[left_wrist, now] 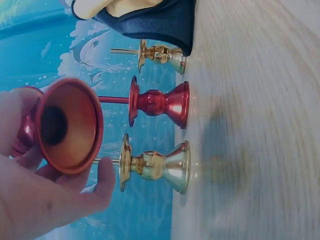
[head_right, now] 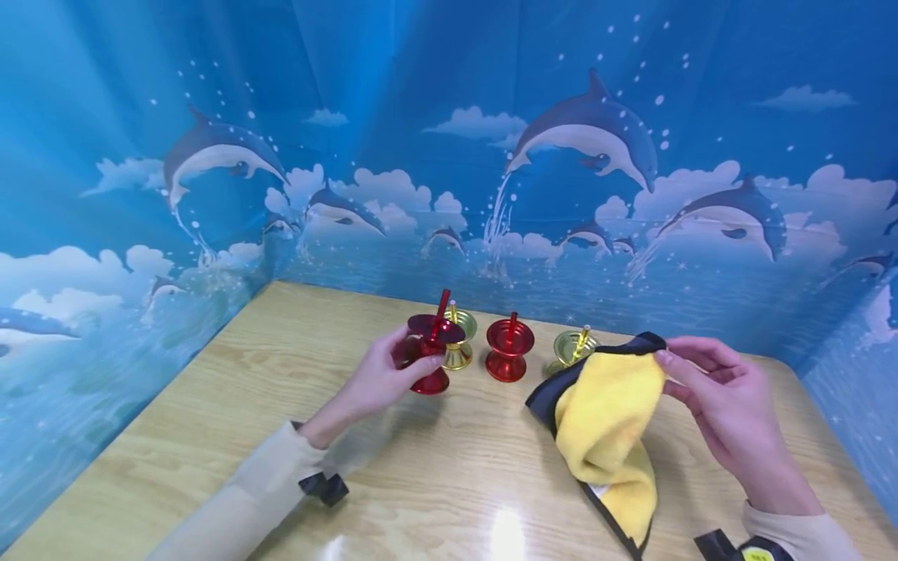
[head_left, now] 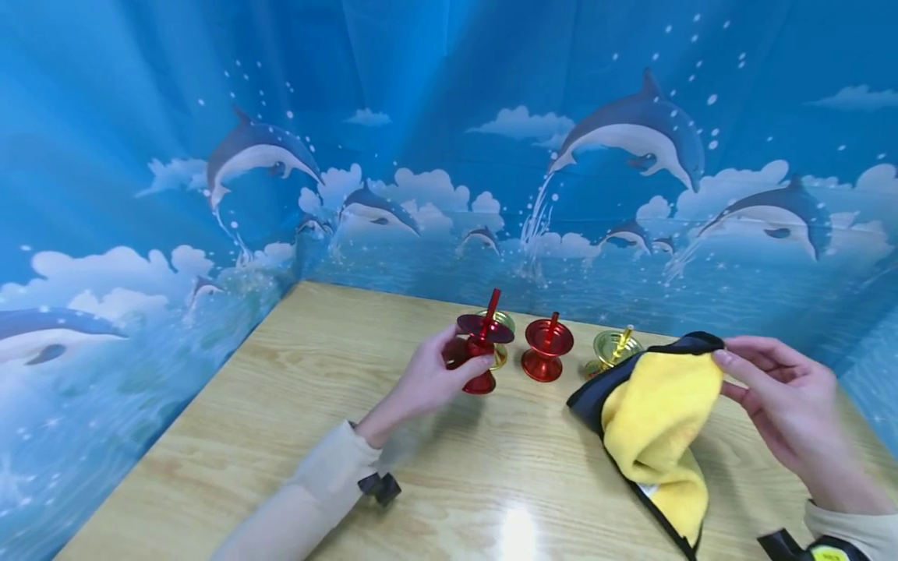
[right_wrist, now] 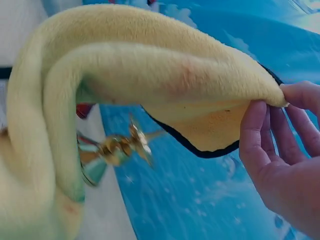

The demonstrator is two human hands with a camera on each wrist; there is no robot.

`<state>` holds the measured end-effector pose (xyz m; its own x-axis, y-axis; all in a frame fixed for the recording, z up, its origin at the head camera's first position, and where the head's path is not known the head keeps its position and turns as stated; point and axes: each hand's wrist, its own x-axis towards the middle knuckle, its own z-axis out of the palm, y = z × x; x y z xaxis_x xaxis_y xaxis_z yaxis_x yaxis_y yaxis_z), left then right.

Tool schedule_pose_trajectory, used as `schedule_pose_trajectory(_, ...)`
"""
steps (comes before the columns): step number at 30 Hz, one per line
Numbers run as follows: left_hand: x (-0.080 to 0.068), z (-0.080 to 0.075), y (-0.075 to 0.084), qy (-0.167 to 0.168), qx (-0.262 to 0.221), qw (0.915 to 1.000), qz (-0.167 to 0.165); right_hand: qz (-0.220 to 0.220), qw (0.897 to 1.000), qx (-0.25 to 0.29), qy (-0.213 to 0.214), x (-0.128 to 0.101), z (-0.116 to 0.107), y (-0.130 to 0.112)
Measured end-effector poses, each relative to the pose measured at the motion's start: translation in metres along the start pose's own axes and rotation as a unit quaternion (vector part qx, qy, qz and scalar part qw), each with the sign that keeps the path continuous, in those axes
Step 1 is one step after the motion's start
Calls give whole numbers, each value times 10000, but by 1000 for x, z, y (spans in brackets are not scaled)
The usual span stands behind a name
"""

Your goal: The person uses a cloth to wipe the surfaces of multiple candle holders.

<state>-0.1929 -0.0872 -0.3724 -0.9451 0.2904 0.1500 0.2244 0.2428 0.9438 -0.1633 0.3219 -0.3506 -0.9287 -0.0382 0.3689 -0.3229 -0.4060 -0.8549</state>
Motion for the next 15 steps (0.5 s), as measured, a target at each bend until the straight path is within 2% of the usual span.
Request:
schedule_pose_trajectory(3, 0, 0, -3, 302, -211, 9993, 9, -62, 9980, -361, 515, -3, -12, -9)
schedule_pose_trajectory(5, 0, -1, -5, 470, -345, 9982, -114, -54, 9959, -543, 727, -3, -19, -15)
schedule_pose_trajectory(11, 1, -4, -11, 940, -374, 9933, -552, -349, 9932, -674, 884, 4, -34, -29)
schedule_pose_trajectory(15, 6, -9, -16, 1171, -306, 9907, -628, -447, 9867, -1034, 1174, 10, -41, -41)
